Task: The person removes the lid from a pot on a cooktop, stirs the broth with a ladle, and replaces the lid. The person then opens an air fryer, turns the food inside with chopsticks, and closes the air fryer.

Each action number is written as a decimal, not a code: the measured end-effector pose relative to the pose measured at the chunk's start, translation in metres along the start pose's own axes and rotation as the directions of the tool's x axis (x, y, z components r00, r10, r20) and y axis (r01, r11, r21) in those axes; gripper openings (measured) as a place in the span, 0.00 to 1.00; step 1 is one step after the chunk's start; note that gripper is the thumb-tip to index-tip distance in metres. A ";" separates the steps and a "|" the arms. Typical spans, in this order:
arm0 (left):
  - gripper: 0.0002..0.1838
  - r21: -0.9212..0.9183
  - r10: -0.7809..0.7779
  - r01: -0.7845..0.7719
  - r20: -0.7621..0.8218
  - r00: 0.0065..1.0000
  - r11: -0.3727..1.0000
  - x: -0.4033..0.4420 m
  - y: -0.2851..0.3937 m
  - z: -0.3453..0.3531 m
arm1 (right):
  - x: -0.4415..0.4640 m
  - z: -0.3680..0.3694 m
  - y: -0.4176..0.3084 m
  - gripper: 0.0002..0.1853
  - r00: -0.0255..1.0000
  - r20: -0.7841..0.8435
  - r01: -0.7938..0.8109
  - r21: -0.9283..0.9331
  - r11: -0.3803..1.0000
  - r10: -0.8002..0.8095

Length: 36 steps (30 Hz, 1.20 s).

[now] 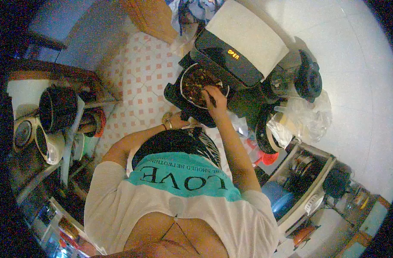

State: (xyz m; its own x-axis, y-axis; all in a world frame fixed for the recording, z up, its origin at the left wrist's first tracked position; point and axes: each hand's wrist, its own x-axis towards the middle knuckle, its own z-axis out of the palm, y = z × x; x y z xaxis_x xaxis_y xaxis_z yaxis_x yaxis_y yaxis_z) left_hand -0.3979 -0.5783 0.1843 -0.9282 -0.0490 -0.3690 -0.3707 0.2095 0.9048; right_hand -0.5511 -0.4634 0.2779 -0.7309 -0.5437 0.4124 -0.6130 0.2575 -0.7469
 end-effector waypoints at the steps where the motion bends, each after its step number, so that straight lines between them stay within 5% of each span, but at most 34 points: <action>1: 0.23 -0.012 -0.015 0.015 0.011 1.000 1.000 0.001 -0.001 0.000 | -0.001 0.003 0.004 0.05 0.999 0.033 -0.038 -0.015 0.999 0.039; 5: 0.24 0.097 -0.193 0.184 0.086 0.977 0.978 -0.005 0.038 -0.016 | 0.004 -0.004 0.003 0.06 0.999 0.050 -0.003 -0.082 0.997 0.007; 14: 0.22 0.017 -0.002 0.003 -0.021 1.000 1.000 0.004 -0.002 0.000 | 0.001 -0.012 0.008 0.07 0.999 0.030 0.019 -0.142 0.990 -0.015; 17: 0.22 0.029 -0.164 0.163 0.035 0.986 0.986 -0.008 0.038 -0.015 | -0.001 -0.005 0.016 0.06 0.998 0.065 0.035 -0.152 0.988 -0.026; 23: 0.23 0.036 0.053 -0.051 -0.044 0.998 0.998 0.009 -0.018 0.010 | 0.001 -0.022 0.001 0.08 1.000 0.021 -0.014 -0.046 0.999 0.015; 26: 0.27 0.245 -0.183 0.158 0.083 0.980 0.957 -0.009 0.074 -0.023 | -0.009 -0.031 0.002 0.07 0.999 0.028 -0.020 0.050 0.999 0.019; 29: 0.37 0.238 -0.383 0.375 -0.013 0.924 0.896 -0.004 0.064 -0.013 | -0.016 -0.030 0.008 0.07 0.990 0.142 -0.028 0.042 0.999 0.022; 33: 0.30 0.373 -0.251 0.221 0.033 0.967 0.901 -0.007 0.072 -0.012 | -0.008 -0.031 0.017 0.08 0.990 0.140 0.022 -0.001 1.000 -0.022; 36: 0.28 0.295 -0.175 0.165 0.006 0.985 0.941 -0.004 0.059 -0.011 | -0.001 -0.036 0.011 0.07 0.997 0.073 0.025 -0.056 0.998 -0.021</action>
State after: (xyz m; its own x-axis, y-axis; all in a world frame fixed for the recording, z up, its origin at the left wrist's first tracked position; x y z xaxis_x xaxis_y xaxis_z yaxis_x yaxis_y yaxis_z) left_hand -0.4159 -0.5764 0.2414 -0.8489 -0.0790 -0.5226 -0.4925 0.4771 0.7279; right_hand -0.5678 -0.4315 0.2883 -0.6942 -0.6060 0.3884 -0.6468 0.2885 -0.7060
